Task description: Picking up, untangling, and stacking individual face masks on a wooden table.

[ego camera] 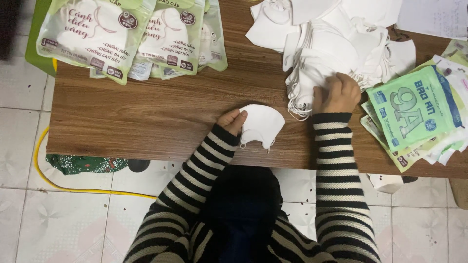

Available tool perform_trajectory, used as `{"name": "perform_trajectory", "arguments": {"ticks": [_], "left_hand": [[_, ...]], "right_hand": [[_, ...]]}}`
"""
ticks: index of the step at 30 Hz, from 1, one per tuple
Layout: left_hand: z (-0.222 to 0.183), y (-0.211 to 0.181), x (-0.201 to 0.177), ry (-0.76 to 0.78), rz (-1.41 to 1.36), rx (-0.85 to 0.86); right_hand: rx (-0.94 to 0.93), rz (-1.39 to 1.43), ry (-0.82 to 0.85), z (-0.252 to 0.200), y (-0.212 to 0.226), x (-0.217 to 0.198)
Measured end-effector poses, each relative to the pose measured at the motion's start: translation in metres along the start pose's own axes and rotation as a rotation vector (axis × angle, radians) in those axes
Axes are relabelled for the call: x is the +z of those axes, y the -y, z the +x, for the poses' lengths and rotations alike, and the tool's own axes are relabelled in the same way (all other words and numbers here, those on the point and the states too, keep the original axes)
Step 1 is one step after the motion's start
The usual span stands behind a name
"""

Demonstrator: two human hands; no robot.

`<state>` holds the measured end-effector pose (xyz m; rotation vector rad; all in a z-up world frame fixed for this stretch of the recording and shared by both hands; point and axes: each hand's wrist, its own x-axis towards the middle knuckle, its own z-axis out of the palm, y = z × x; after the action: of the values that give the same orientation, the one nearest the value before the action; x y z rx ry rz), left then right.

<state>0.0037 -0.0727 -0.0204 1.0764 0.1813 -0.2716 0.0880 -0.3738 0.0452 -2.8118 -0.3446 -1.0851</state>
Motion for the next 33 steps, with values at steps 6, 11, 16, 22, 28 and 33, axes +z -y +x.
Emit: {"name": "perform_trajectory", "arguments": {"ticks": [6, 11, 16, 22, 28, 33], "left_hand": [[-0.009, -0.013, 0.005, -0.034, 0.053, 0.024], [-0.019, -0.039, 0.018, -0.033, 0.060, 0.020], [-0.020, -0.042, 0.018, -0.049, 0.122, 0.027], [-0.027, -0.051, 0.028, -0.127, 0.129, -0.033], [-0.022, -0.037, 0.018, -0.084, 0.059, -0.029], [-0.015, -0.009, 0.007, -0.091, -0.020, -0.060]], "right_hand": [[-0.050, 0.006, -0.087, -0.004, -0.006, 0.003], [-0.039, -0.041, -0.107, 0.005, 0.009, -0.014], [0.040, -0.026, 0.031, -0.001, 0.005, -0.006], [0.112, -0.019, 0.193, 0.002, 0.001, -0.002], [0.176, -0.121, 0.339, 0.011, 0.017, -0.009], [0.193, 0.274, 0.022, -0.012, -0.013, 0.002]]}}
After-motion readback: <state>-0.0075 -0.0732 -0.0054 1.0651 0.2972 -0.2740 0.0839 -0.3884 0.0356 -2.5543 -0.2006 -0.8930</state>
